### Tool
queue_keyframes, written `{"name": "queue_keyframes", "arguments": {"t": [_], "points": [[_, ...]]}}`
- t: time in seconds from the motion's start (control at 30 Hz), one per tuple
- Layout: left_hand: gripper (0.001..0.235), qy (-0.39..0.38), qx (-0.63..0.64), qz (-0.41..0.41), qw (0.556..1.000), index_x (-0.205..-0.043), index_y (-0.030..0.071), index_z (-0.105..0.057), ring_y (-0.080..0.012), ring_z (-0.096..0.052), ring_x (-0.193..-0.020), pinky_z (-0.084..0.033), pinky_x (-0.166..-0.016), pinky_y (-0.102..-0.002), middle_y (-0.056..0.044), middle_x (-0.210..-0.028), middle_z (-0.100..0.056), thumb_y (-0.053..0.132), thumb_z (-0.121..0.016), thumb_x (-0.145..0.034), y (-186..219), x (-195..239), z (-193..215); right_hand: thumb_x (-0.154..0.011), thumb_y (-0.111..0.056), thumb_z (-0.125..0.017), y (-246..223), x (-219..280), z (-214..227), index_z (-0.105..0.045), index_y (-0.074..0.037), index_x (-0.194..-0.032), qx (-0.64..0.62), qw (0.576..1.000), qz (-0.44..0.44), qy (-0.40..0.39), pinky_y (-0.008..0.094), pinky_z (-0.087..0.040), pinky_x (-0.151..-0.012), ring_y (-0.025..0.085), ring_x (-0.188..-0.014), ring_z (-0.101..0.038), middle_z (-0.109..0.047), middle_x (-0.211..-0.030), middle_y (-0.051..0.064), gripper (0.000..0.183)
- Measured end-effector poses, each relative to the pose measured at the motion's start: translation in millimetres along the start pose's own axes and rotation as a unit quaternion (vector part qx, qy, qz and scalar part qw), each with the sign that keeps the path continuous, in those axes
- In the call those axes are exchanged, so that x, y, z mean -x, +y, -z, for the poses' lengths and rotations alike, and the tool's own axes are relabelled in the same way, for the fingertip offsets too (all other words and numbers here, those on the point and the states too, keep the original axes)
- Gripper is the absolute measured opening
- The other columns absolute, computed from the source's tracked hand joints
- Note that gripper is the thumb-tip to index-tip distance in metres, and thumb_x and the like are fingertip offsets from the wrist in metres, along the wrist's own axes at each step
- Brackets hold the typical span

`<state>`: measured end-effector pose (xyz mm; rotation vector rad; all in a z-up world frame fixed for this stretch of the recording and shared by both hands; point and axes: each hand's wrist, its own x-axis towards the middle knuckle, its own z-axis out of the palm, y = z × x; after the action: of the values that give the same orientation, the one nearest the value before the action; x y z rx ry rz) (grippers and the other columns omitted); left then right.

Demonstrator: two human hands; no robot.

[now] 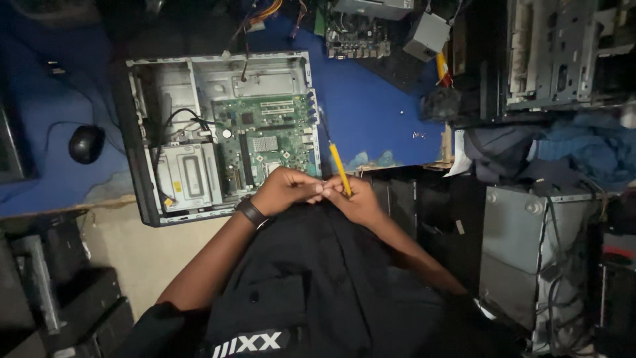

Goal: The person uses a yellow screwdriver to tighten screws on the motherboard inside an open computer case. They then place a power supply unit into the case and continue securing components with the screwdriver.

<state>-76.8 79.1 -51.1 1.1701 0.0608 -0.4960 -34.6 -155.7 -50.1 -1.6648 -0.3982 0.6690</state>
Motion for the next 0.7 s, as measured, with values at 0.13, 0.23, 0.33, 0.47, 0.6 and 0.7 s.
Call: {"name": "queue_keyframes", "arguments": {"t": [0.13, 0.23, 0.33, 0.47, 0.6, 0.7], "points": [[0.023, -0.013, 0.022, 0.015, 1.0, -0.113, 0.0, -0.077, -0.0105, -0.074, -0.082, -0.062, -0.077, -0.026, -0.007, -0.093, -0.079, 0.013, -0.071, -0.095, -2, 7, 7, -0.098, -0.007, -0.072, -1, 6, -14, -0.072, 0.0, -0.107, 0.007, 0.999, -0.003, 0.035, 0.019, -0.048, -0.07, 0.003, -0.081, -0.061, -0.071, -0.092, 0.0, 0.011], [0.026, -0.024, 0.032, 0.011, 0.999, -0.118, 0.001, -0.075, -0.01, -0.073, -0.085, -0.061, -0.079, -0.026, -0.007, -0.096, -0.079, 0.014, -0.069, -0.097, -1, 10, 8, -0.096, -0.007, -0.076, -3, 7, -23, -0.068, -0.002, -0.107, 0.011, 0.997, 0.006, 0.071, 0.018, -0.043, -0.066, 0.003, -0.076, -0.053, -0.061, -0.088, -0.003, 0.014], [0.028, -0.01, 0.027, -0.016, 0.999, -0.125, 0.002, -0.073, -0.0098, -0.071, -0.087, -0.059, -0.081, -0.026, -0.006, -0.098, -0.077, 0.014, -0.066, -0.1, 4, 11, 14, -0.097, -0.008, -0.074, -11, 7, -25, -0.064, -0.003, -0.106, 0.017, 0.996, 0.02, 0.08, 0.019, -0.042, -0.067, 0.003, -0.076, -0.05, -0.057, -0.087, -0.005, 0.015], [0.025, 0.107, 0.034, -0.029, 0.993, -0.123, 0.003, -0.072, -0.0139, -0.072, -0.085, -0.059, -0.08, -0.03, -0.007, -0.093, -0.076, 0.013, -0.064, -0.102, 14, 14, 37, -0.105, -0.014, -0.06, -27, 17, -23, -0.061, -0.003, -0.108, 0.037, 0.997, 0.025, 0.064, 0.021, -0.049, -0.081, 0.003, -0.091, -0.057, -0.064, -0.101, -0.004, 0.011], [0.02, 0.19, 0.271, -0.145, 0.932, -0.119, 0.001, -0.067, -0.0176, -0.07, -0.097, -0.06, -0.095, -0.035, -0.007, -0.105, -0.072, 0.008, -0.064, -0.1, 28, 12, 61, -0.106, -0.018, -0.058, -46, 28, -18, -0.069, -0.002, -0.115, 0.09, 0.993, -0.066, 0.04, 0.023, -0.047, -0.075, 0.006, -0.084, -0.055, -0.064, -0.092, 0.0, 0.021], [0.02, 0.219, 0.294, -0.194, 0.91, -0.121, -0.001, -0.066, -0.018, -0.068, -0.101, -0.059, -0.095, -0.036, -0.008, -0.109, -0.069, 0.008, -0.063, -0.103, 39, 14, 78, -0.105, -0.019, -0.059, -57, 35, -22, -0.068, -0.001, -0.118, 0.092, 0.994, -0.055, 0.006, 0.023, -0.05, -0.083, 0.006, -0.093, -0.061, -0.069, -0.099, 0.001, 0.024]]}}
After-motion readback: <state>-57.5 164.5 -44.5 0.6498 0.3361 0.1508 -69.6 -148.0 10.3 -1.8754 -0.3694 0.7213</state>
